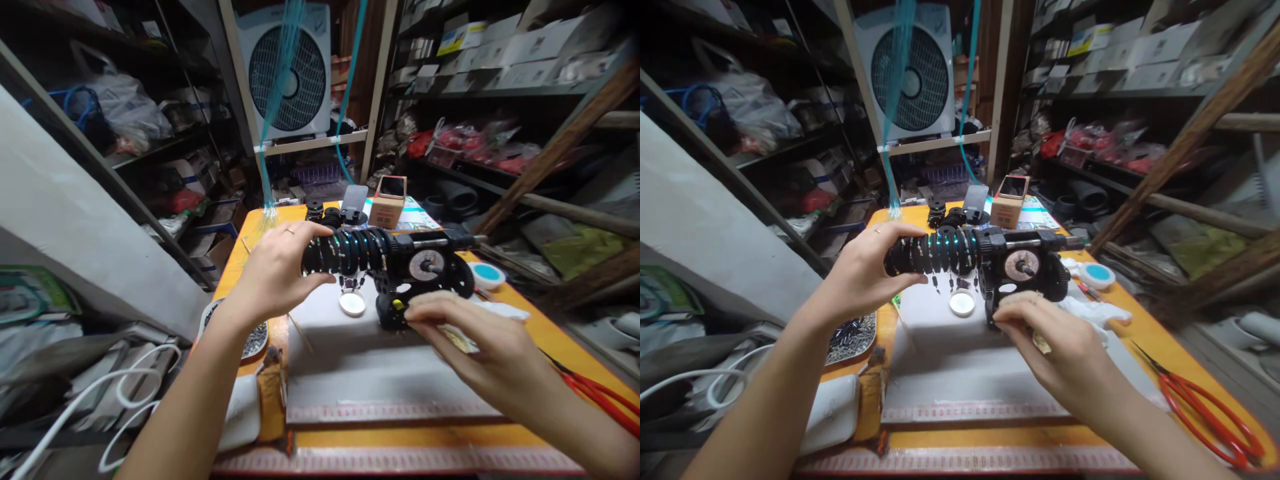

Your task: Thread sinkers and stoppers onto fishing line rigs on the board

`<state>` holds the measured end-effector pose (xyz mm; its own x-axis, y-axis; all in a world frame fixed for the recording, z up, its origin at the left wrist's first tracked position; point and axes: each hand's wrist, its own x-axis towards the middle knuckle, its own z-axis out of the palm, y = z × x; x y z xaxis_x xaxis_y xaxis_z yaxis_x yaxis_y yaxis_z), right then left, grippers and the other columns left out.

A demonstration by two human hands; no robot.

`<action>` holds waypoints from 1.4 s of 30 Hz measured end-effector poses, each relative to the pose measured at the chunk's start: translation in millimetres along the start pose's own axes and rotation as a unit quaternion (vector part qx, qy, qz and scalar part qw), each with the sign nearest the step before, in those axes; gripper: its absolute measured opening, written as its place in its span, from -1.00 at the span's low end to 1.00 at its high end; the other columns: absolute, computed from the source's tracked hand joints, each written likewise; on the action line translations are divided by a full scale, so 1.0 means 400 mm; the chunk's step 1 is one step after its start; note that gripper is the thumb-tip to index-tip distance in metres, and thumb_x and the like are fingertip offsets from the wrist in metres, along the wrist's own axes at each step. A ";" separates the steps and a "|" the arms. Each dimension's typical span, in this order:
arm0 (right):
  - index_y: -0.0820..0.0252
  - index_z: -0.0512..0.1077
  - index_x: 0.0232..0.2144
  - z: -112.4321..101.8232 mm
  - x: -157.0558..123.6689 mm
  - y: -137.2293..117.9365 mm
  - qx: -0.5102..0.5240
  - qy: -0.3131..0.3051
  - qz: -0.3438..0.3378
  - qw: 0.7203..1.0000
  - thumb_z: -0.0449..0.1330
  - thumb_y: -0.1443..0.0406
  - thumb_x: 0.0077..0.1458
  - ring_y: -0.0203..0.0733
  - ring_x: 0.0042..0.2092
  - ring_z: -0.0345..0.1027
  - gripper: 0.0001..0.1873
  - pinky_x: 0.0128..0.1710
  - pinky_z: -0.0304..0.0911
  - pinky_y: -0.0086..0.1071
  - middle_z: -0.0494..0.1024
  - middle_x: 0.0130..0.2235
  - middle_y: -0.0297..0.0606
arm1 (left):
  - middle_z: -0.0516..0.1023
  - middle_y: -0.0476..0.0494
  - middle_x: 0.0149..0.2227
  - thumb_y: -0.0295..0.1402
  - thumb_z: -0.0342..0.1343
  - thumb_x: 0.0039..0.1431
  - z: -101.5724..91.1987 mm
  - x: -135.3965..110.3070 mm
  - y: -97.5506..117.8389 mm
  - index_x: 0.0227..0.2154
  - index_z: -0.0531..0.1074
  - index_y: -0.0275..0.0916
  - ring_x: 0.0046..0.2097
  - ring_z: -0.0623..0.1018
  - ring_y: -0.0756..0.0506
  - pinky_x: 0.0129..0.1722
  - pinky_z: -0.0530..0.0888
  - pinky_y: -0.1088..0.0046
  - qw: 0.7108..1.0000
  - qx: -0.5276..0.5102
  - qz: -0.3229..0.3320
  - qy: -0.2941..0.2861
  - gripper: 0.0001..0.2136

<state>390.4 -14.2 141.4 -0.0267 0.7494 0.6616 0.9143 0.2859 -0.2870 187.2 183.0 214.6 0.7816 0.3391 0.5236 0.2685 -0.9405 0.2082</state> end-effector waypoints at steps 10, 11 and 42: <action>0.10 0.31 -0.22 0.003 0.250 -0.078 -0.036 0.119 -0.073 0.990 0.24 0.40 0.19 -0.20 -0.21 0.55 -0.82 -0.22 0.39 -0.37 0.61 -0.25 -0.30 | 0.58 -0.10 -0.06 -0.30 0.39 -0.01 -0.031 0.023 -0.001 -0.09 0.40 -0.18 -0.04 0.55 -0.18 -0.07 0.44 0.27 0.995 -0.081 -0.041 -0.046 -0.58; 0.09 0.30 -0.23 0.014 0.264 -0.082 -0.041 0.121 -0.081 0.988 0.23 0.41 0.19 -0.20 -0.22 0.55 -0.82 -0.22 0.39 -0.36 0.61 -0.25 -0.30 | 0.58 -0.09 -0.05 -0.30 0.39 -0.01 -0.031 0.023 -0.002 -0.10 0.40 -0.17 -0.01 0.54 -0.18 -0.04 0.43 0.26 0.995 -0.082 -0.038 -0.046 -0.59; 0.19 0.25 -0.34 0.040 0.310 -0.045 -0.042 0.047 -0.204 0.977 0.09 0.51 0.21 -0.23 -0.32 0.51 -0.84 -0.36 0.33 -0.40 0.59 -0.31 -0.20 | 0.56 -0.12 -0.06 -0.34 0.39 -0.01 -0.022 0.020 -0.006 -0.09 0.39 -0.22 -0.03 0.51 -0.18 -0.08 0.41 0.30 0.995 -0.089 -0.029 -0.043 -0.57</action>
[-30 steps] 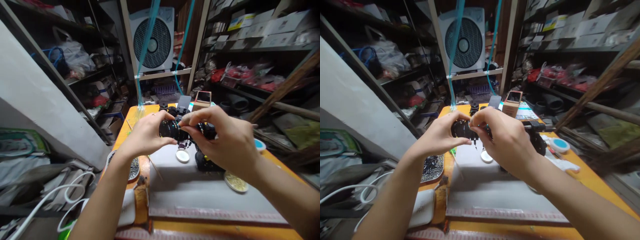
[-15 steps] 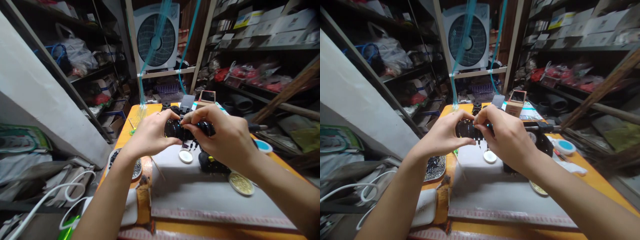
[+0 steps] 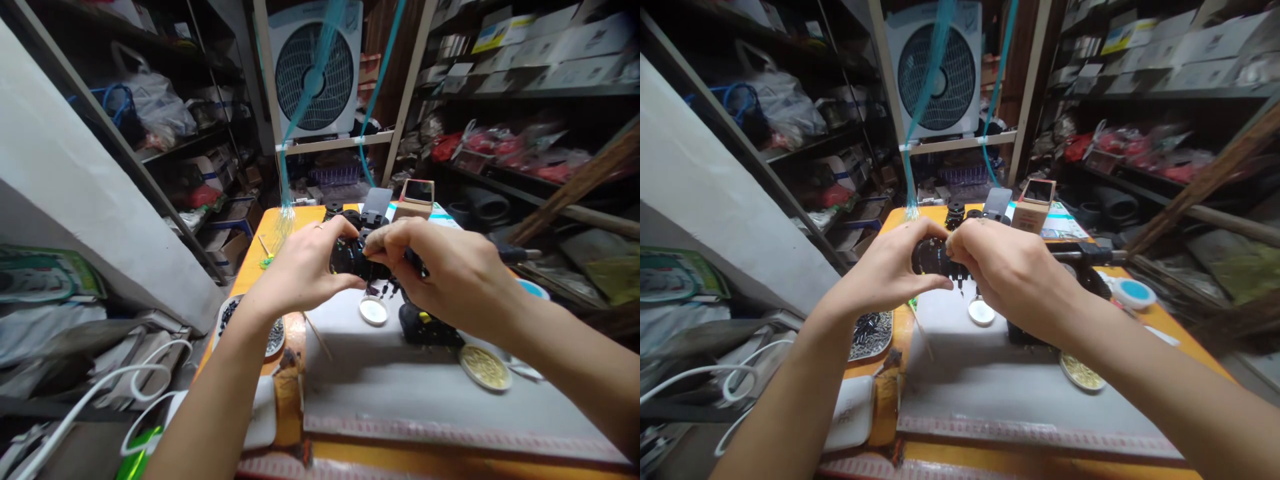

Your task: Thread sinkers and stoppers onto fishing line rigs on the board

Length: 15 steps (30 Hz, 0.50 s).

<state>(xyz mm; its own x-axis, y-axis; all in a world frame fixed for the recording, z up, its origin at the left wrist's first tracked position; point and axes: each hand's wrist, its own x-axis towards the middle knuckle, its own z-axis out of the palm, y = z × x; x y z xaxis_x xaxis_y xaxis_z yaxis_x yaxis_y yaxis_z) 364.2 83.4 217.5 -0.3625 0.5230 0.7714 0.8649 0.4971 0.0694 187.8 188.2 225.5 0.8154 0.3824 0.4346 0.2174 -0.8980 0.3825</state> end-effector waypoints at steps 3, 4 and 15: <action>0.22 0.27 -0.35 0.001 -0.003 -0.001 -0.006 0.002 -0.020 1.000 0.10 0.54 0.19 -0.23 -0.31 0.51 -0.83 -0.32 0.35 -0.39 0.59 -0.31 -0.18 | 0.56 -0.12 -0.07 -0.35 0.39 -0.02 0.000 0.000 -0.001 -0.10 0.39 -0.24 -0.03 0.51 -0.17 -0.08 0.40 0.31 1.000 -0.006 0.002 0.003 -0.57; 0.22 0.27 -0.35 0.001 -0.003 -0.003 -0.008 0.001 -0.024 1.000 0.10 0.55 0.18 -0.22 -0.30 0.51 -0.83 -0.31 0.35 -0.38 0.59 -0.31 -0.17 | 0.56 -0.13 -0.07 -0.35 0.39 -0.02 0.000 -0.001 -0.002 -0.10 0.39 -0.24 -0.03 0.51 -0.17 -0.08 0.40 0.31 1.000 -0.007 0.002 0.003 -0.58; 0.32 0.39 -0.34 0.007 -0.009 -0.033 -0.130 -0.001 -0.140 0.982 0.07 0.58 0.19 -0.03 -0.24 0.57 -0.84 -0.19 0.52 -0.20 0.62 -0.31 -0.03 | 0.56 -0.13 -0.10 -0.33 0.31 0.06 0.004 -0.002 -0.006 -0.13 0.37 -0.24 -0.07 0.53 -0.17 -0.12 0.43 0.31 1.000 0.012 0.010 0.012 -0.66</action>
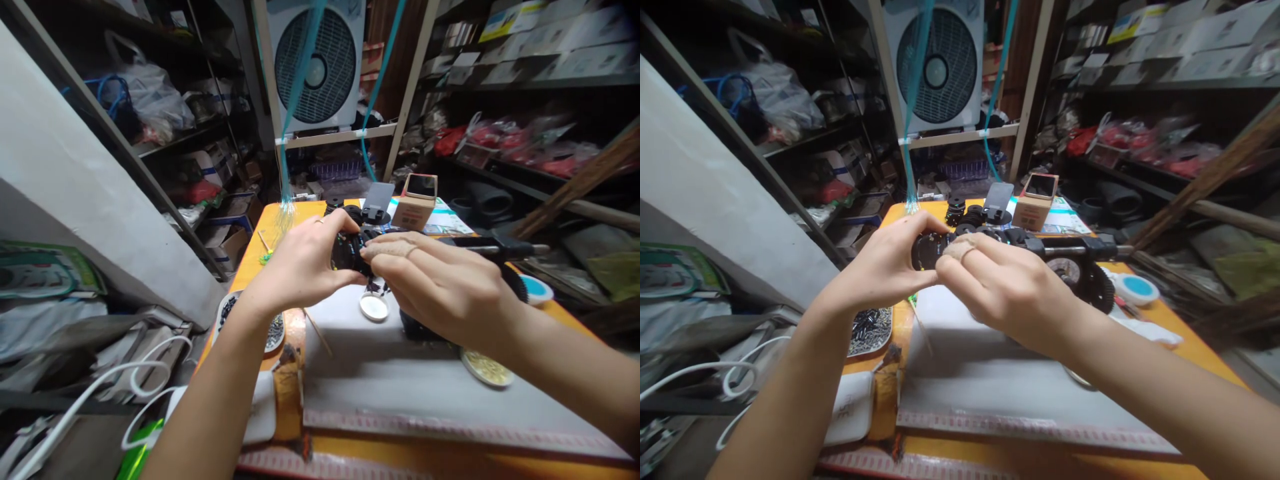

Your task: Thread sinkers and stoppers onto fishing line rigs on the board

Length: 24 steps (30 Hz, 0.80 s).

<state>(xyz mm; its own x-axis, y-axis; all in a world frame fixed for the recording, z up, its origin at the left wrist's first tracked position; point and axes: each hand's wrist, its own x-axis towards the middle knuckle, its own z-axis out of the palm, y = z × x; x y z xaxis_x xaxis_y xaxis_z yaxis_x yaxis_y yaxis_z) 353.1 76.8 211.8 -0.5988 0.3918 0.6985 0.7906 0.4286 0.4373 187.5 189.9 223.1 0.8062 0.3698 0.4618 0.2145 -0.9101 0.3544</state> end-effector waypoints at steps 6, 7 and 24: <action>0.51 0.48 -0.22 -0.020 -0.026 -0.007 -0.059 -0.028 -0.069 0.995 0.02 0.54 0.27 0.03 -0.07 0.56 -0.78 0.05 0.47 -0.17 0.64 -0.15 0.12 | 0.56 -0.15 -0.10 -0.35 0.28 0.06 -0.002 0.000 0.000 -0.13 0.37 -0.26 -0.09 0.54 -0.18 -0.12 0.44 0.30 1.000 0.003 -0.003 -0.008 -0.68; 0.56 0.46 -0.13 -0.027 -0.047 -0.011 -0.055 -0.055 -0.068 0.995 0.00 0.54 0.27 0.08 0.05 0.49 -0.75 0.11 0.43 -0.13 0.60 -0.04 0.17 | 0.56 -0.16 -0.10 -0.35 0.29 0.05 -0.002 0.000 0.000 -0.13 0.37 -0.26 -0.08 0.55 -0.18 -0.11 0.44 0.29 1.000 0.007 -0.005 -0.009 -0.67; 0.14 0.54 -0.35 0.001 -0.438 -0.131 0.052 -0.221 0.370 0.901 0.24 0.34 0.16 0.03 -0.21 0.35 -0.93 -0.23 0.28 -0.13 0.56 -0.33 -0.18 | 0.47 -0.29 0.12 -0.28 0.27 0.18 0.019 0.023 0.068 0.14 0.30 -0.30 0.11 0.48 -0.28 0.08 0.41 0.15 0.987 0.144 0.067 -0.024 -0.49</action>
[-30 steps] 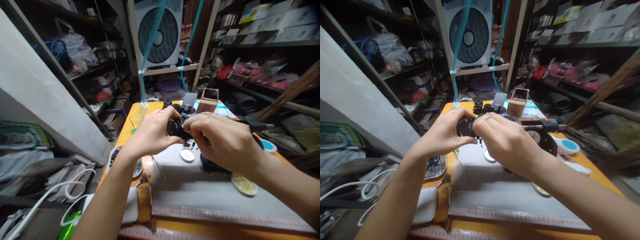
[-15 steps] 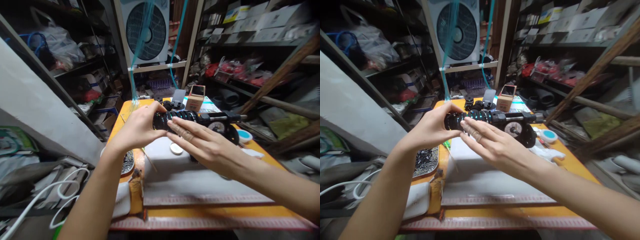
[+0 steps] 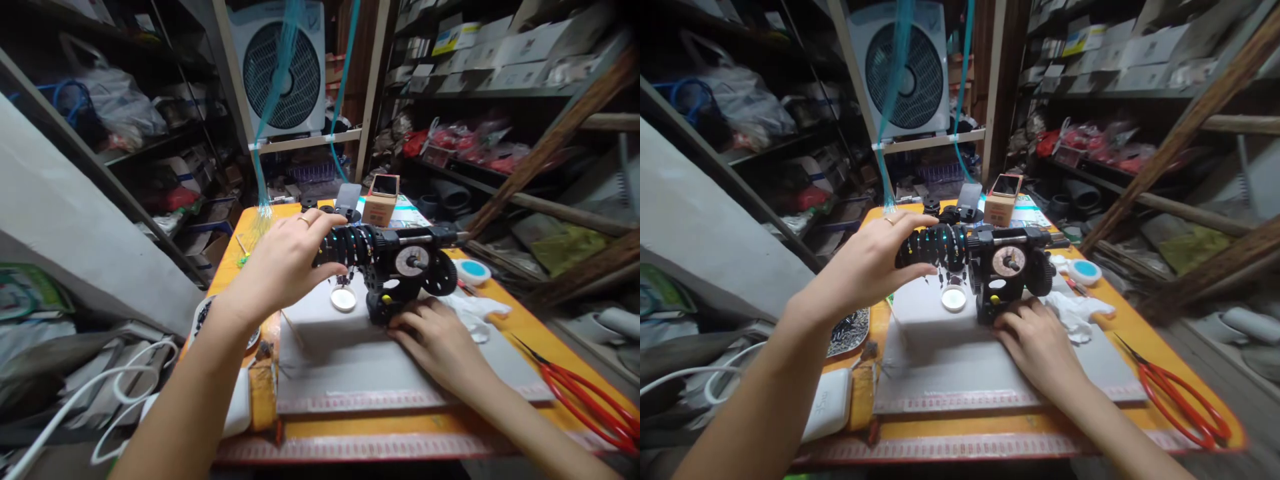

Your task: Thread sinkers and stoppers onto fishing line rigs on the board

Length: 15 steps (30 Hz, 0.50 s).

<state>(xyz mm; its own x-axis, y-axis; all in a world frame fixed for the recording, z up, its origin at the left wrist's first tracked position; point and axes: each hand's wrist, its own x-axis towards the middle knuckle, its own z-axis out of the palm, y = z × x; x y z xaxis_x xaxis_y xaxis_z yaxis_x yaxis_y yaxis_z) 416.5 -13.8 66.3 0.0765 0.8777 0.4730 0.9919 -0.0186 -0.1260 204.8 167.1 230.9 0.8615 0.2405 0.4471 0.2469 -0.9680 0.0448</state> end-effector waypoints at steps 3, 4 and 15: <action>0.12 0.56 -0.35 0.002 0.007 0.001 0.014 -0.008 0.005 1.000 0.22 0.34 0.16 0.02 -0.20 0.37 -0.90 -0.21 0.25 -0.15 0.57 -0.31 -0.18 | 0.48 -0.27 0.10 -0.21 0.30 0.14 0.017 0.012 0.014 0.14 0.31 -0.29 0.02 0.52 -0.31 0.01 0.43 0.15 0.998 0.061 0.001 0.003 -0.45; 0.11 0.56 -0.35 0.002 0.008 0.000 0.018 -0.009 0.005 1.000 0.22 0.34 0.16 0.02 -0.20 0.37 -0.89 -0.21 0.25 -0.15 0.58 -0.31 -0.18 | 0.48 -0.26 0.10 -0.19 0.30 0.13 0.022 0.016 0.018 0.15 0.30 -0.28 0.00 0.53 -0.30 -0.01 0.43 0.16 0.998 0.070 0.006 0.004 -0.43; 0.17 0.33 -0.26 -0.111 0.049 -0.075 0.133 0.066 -0.052 0.987 0.06 0.48 0.26 -0.28 -0.37 0.40 -0.87 -0.38 0.33 -0.45 0.48 -0.36 -0.30 | 0.60 -0.13 -0.03 -0.16 0.31 0.10 0.052 0.036 0.011 0.08 0.37 -0.18 -0.12 0.60 -0.24 -0.26 0.41 0.31 0.997 0.071 0.022 0.030 -0.50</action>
<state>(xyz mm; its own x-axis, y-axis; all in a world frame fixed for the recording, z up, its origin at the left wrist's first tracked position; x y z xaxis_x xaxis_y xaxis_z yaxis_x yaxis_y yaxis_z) 392.6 -17.2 118.1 0.0050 0.7977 0.6030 0.9343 0.2112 -0.2871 227.7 167.6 219.1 0.8454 0.1895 0.4995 0.2736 -0.9566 -0.1000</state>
